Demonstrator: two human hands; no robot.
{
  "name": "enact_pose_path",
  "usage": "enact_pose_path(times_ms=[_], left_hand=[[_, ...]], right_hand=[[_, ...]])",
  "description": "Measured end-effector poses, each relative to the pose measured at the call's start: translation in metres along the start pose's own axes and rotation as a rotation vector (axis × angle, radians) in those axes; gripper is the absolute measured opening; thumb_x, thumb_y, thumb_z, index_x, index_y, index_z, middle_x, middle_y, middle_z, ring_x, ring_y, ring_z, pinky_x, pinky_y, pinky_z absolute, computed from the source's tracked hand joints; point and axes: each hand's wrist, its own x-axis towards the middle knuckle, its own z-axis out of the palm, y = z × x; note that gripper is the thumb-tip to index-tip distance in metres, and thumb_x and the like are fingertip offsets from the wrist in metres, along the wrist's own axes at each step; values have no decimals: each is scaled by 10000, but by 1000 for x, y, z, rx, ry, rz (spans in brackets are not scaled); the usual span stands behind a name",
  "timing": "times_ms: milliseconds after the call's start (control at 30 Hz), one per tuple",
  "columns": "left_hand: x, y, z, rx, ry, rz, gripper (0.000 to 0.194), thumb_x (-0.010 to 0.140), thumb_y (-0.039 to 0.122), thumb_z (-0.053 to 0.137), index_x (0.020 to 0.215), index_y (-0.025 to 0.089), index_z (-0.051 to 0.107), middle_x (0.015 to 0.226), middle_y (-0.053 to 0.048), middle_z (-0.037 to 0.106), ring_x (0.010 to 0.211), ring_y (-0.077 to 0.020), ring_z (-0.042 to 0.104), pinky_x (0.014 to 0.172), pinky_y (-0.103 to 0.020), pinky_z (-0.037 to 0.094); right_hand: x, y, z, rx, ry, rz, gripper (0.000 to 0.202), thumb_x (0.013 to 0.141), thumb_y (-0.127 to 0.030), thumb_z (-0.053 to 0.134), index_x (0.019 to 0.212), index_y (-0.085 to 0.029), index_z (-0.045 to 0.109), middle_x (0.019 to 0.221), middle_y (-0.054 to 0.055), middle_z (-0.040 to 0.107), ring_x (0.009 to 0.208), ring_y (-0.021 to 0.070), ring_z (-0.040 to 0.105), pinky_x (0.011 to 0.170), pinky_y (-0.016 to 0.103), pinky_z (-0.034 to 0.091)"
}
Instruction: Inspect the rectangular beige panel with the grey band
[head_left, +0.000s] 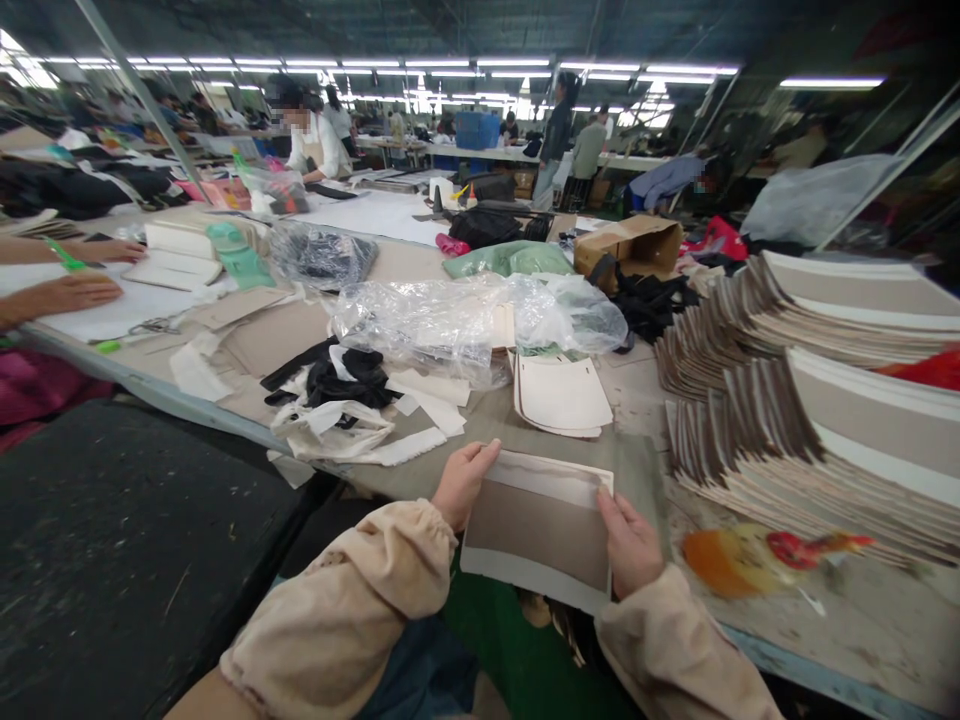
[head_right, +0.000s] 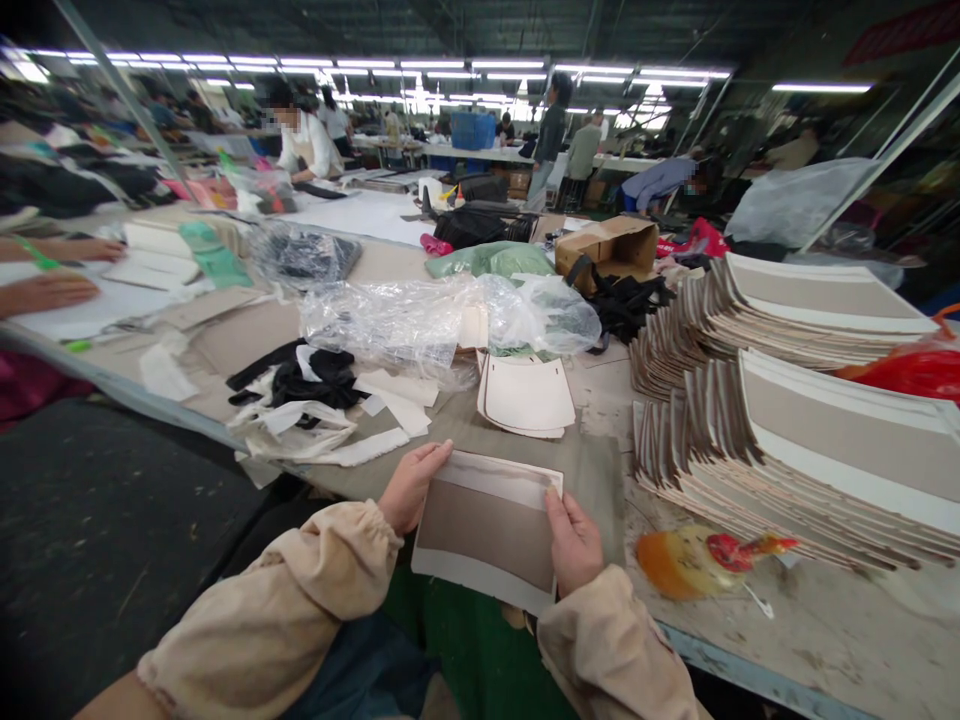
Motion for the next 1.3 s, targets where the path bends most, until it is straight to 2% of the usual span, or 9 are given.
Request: enact_pose_path(times_ms=[167,400,633,867,1100,1300], left_hand=[[1,-2,0,35,25,-8,344,700,478,648,649,161,525,542,52,477,509,-94,447,522,-220,329],[-3,-1,3,-55,0,-36,265,700,398,647,699,161,528,551,52,476,514,-92,439,517,-208,319],[-1,-5,1,10,39,-25,192,715,334,613,688,164,528,547,54,463,510,-85,427,511,-202,300],[0,-6,2,-5,0,-22,292,742,423,609,672,165,493,552,56,447,510,-82,417,511,-203,303],[0,-5,2,3,9,-57,256,722,390,626,683,167,506,541,61,449,490,-79,416,489,-198,291],[-4,-2,3,-69,-29,-71,255,708,374,647,675,170,498,527,67,451,477,-72,413,483,-189,294]], right_hand=[[-3,-2,3,-22,-2,9,498,600,-536,769,903,-153,673,709,58,706,693,253,671,533,271,549],[1,3,-4,-30,40,26,533,606,-550,755,958,-159,673,772,59,716,717,257,671,537,279,545],[0,3,0,-66,59,3,481,606,-542,749,897,-162,691,726,62,709,709,265,671,551,293,553],[0,5,-3,-82,12,25,466,648,-556,719,916,-179,669,751,67,710,720,270,670,534,304,554],[-3,4,-3,-57,-13,26,439,666,-532,720,913,-173,662,751,63,706,692,249,665,532,288,545],[-2,5,-4,-67,34,10,449,641,-524,742,910,-173,666,688,37,695,641,226,657,516,266,527]])
